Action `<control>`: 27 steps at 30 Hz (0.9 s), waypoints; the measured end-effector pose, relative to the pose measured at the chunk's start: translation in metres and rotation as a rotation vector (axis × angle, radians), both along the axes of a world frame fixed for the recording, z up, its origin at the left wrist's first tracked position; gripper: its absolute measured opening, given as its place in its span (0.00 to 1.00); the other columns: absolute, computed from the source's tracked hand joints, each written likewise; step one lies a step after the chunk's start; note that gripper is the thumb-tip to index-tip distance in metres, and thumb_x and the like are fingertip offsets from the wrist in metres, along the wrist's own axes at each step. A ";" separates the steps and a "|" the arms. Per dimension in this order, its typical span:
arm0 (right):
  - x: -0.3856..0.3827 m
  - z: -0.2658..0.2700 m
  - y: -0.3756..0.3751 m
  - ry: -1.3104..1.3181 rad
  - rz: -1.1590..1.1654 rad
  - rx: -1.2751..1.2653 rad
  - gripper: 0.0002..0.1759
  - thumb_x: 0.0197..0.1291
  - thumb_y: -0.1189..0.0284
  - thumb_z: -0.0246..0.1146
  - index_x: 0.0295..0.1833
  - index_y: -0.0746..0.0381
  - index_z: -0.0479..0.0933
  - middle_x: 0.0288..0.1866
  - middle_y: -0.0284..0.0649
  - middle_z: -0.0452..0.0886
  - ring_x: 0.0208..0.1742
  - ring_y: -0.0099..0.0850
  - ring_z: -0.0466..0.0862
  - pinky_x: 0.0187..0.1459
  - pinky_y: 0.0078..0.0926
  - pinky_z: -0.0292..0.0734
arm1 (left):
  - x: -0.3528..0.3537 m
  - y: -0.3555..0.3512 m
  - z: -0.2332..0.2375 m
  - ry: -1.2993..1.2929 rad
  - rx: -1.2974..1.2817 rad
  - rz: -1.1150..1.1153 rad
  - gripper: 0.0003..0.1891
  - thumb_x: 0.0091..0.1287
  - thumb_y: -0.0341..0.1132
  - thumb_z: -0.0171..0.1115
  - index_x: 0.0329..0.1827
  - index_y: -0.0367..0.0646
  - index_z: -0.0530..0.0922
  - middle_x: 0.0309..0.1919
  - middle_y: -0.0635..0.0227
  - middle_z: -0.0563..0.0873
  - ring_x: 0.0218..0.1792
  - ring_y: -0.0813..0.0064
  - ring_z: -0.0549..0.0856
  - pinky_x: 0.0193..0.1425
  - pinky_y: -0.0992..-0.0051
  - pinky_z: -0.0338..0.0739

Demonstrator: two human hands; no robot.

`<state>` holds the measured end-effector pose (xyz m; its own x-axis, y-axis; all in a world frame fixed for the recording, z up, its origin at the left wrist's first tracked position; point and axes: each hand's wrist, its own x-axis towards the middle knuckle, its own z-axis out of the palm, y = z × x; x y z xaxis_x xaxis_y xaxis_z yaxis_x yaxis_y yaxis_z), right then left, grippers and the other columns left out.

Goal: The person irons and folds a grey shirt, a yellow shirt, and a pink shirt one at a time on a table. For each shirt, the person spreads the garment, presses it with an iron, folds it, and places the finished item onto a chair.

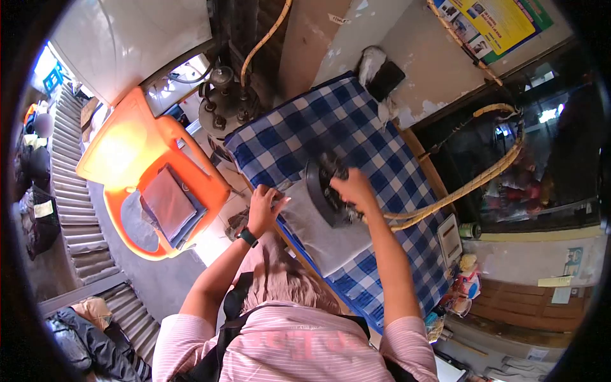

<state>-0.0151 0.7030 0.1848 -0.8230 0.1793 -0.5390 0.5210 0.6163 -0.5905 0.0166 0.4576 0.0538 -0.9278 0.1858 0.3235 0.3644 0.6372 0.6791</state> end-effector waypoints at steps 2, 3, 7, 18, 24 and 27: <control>-0.012 -0.007 -0.003 0.146 0.126 0.204 0.24 0.47 0.58 0.64 0.40 0.68 0.80 0.36 0.60 0.83 0.42 0.53 0.84 0.45 0.45 0.78 | 0.009 -0.008 0.001 -0.189 0.126 -0.019 0.13 0.61 0.41 0.68 0.32 0.41 0.77 0.31 0.61 0.76 0.35 0.58 0.78 0.39 0.64 0.73; -0.005 -0.011 -0.006 0.142 0.132 0.199 0.24 0.47 0.58 0.64 0.40 0.68 0.80 0.36 0.60 0.83 0.42 0.53 0.84 0.45 0.45 0.78 | 0.007 -0.013 -0.001 -0.285 0.190 -0.085 0.11 0.62 0.38 0.69 0.34 0.39 0.77 0.29 0.63 0.78 0.30 0.64 0.80 0.34 0.68 0.75; 0.066 0.016 -0.038 0.229 0.499 0.310 0.38 0.46 0.58 0.65 0.61 0.68 0.69 0.39 0.64 0.81 0.44 0.57 0.83 0.47 0.48 0.79 | -0.004 -0.018 -0.024 -0.687 0.660 -0.043 0.09 0.65 0.35 0.67 0.35 0.39 0.78 0.25 0.75 0.80 0.29 0.85 0.79 0.33 0.79 0.76; 0.157 0.029 0.010 0.059 -0.009 -0.014 0.26 0.46 0.61 0.66 0.50 0.64 0.78 0.27 0.50 0.83 0.26 0.39 0.86 0.33 0.35 0.80 | 0.003 -0.006 -0.004 -0.740 1.072 -0.025 0.06 0.65 0.31 0.68 0.36 0.40 0.80 0.30 0.74 0.84 0.30 0.86 0.80 0.37 0.83 0.77; 0.205 -0.009 0.135 0.097 -0.358 -0.021 0.11 0.52 0.68 0.61 0.29 0.67 0.75 0.15 0.38 0.76 0.14 0.26 0.77 0.19 0.28 0.71 | -0.006 -0.010 -0.044 -0.606 0.876 -0.098 0.08 0.63 0.29 0.68 0.42 0.38 0.80 0.38 0.69 0.85 0.38 0.79 0.83 0.44 0.81 0.77; 0.254 -0.038 0.177 0.043 -0.446 0.019 0.11 0.52 0.69 0.62 0.32 0.67 0.76 0.22 0.42 0.80 0.20 0.32 0.80 0.23 0.32 0.73 | 0.004 -0.003 -0.023 -0.103 0.313 0.072 0.15 0.58 0.27 0.67 0.49 0.41 0.79 0.53 0.56 0.77 0.53 0.56 0.78 0.59 0.63 0.73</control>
<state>0.2393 0.8798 0.1467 -0.6846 0.5311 -0.4993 0.7135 0.3480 -0.6081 0.0206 0.4548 0.0311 -0.9657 0.0246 0.2586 0.2453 0.4133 0.8769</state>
